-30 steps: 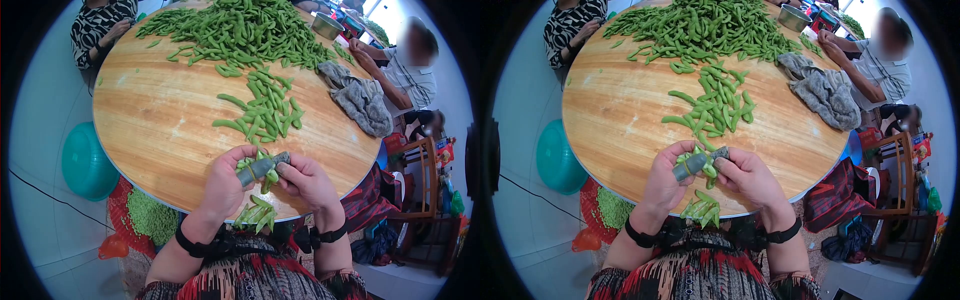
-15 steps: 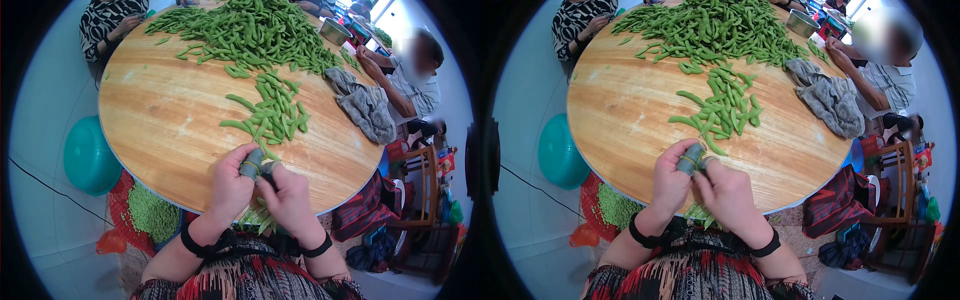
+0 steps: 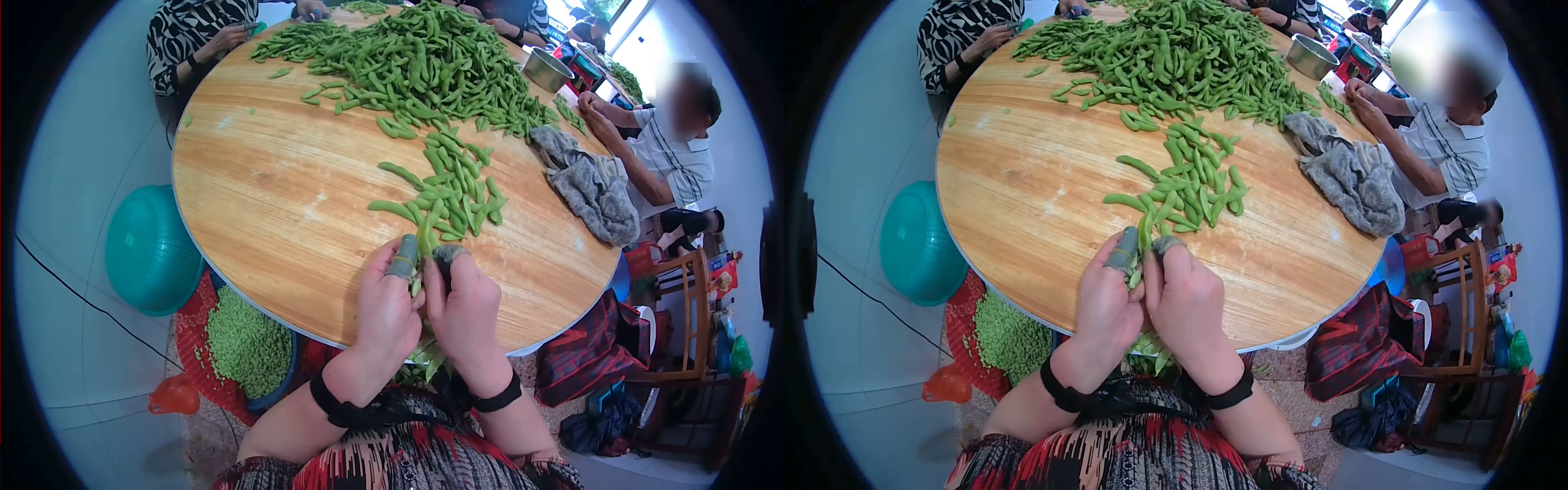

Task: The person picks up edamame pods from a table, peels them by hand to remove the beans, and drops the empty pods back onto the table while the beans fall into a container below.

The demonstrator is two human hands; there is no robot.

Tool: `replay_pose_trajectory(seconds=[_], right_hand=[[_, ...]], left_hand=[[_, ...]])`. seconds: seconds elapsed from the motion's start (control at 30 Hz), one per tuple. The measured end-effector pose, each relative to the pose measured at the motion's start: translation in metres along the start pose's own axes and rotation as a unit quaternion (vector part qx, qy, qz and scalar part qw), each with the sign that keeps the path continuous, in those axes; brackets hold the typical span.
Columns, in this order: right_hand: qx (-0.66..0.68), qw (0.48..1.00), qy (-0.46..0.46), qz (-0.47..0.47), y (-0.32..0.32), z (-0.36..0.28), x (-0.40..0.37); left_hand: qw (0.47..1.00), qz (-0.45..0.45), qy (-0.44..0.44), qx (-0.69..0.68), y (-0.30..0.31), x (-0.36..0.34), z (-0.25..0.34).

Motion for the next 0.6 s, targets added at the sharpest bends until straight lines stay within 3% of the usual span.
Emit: replay_pose_trajectory(seconds=[0.03, 0.1, 0.13, 0.2, 0.23, 0.3, 0.33, 0.37, 0.4, 0.43, 0.5, 0.53, 0.57, 0.6], right_hand=[[0.0, 1.0, 0.001, 0.002, -0.001, -0.001, 0.002], [0.144, 0.977, -0.153, -0.026, -0.007, 0.009, 0.003], [0.144, 0.978, -0.151, -0.025, -0.007, 0.003, 0.006], [0.332, 0.903, -0.273, -0.022, -0.01, 0.0, 0.008], [0.332, 0.903, -0.271, -0.022, -0.009, 0.004, 0.007], [0.194, 0.948, -0.23, -0.107, -0.003, 0.022, 0.003], [0.193, 0.948, -0.23, -0.108, 0.012, 0.026, 0.006], [0.151, 0.936, -0.122, -0.293, 0.016, 0.012, 0.002], [0.102, 0.88, -0.008, -0.464, 0.016, 0.0, -0.014], [0.102, 0.879, -0.01, -0.465, 0.019, -0.001, -0.018], [0.194, 0.888, -0.105, -0.402, 0.028, 0.003, -0.021], [0.195, 0.888, -0.11, -0.402, 0.023, 0.007, -0.02], [0.116, 0.946, -0.086, -0.291, 0.021, 0.018, -0.006], [0.034, 0.982, -0.06, -0.174, 0.023, 0.025, 0.007]], left_hand=[[1.0, -0.003, -0.001, 0.0, 0.002, 0.002, -0.001], [0.998, -0.055, -0.001, -0.023, 0.003, 0.005, -0.002], [0.998, -0.057, -0.002, -0.024, 0.003, 0.005, 0.0], [0.993, -0.06, 0.051, -0.091, 0.003, 0.005, 0.002], [0.993, -0.061, 0.051, -0.091, 0.005, 0.005, 0.007], [0.982, -0.1, 0.108, -0.116, 0.011, 0.003, 0.019], [0.981, -0.114, 0.09, -0.129, 0.017, -0.001, 0.036], [0.979, -0.128, 0.071, -0.142, 0.027, -0.007, 0.057], [0.971, -0.148, 0.054, -0.181, 0.04, -0.009, 0.078], [0.96, -0.167, 0.036, -0.22, 0.058, -0.01, 0.099], [0.967, -0.128, -0.115, -0.19, 0.109, -0.006, 0.145], [0.97, -0.044, -0.202, -0.127, 0.141, -0.002, 0.165], [0.956, 0.036, -0.286, -0.062, 0.172, 0.0, 0.184], [0.956, 0.034, -0.284, -0.058, 0.196, 0.007, 0.192]])
Point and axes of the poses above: each hand's wrist, its own x-axis towards the middle knuckle, its own y-axis out of the back of the hand, z = x × y, the point moved 6 cm from there along x, towards the middle knuckle, and after that the axes turned 12 degrees about z, right-handed, at the moved point
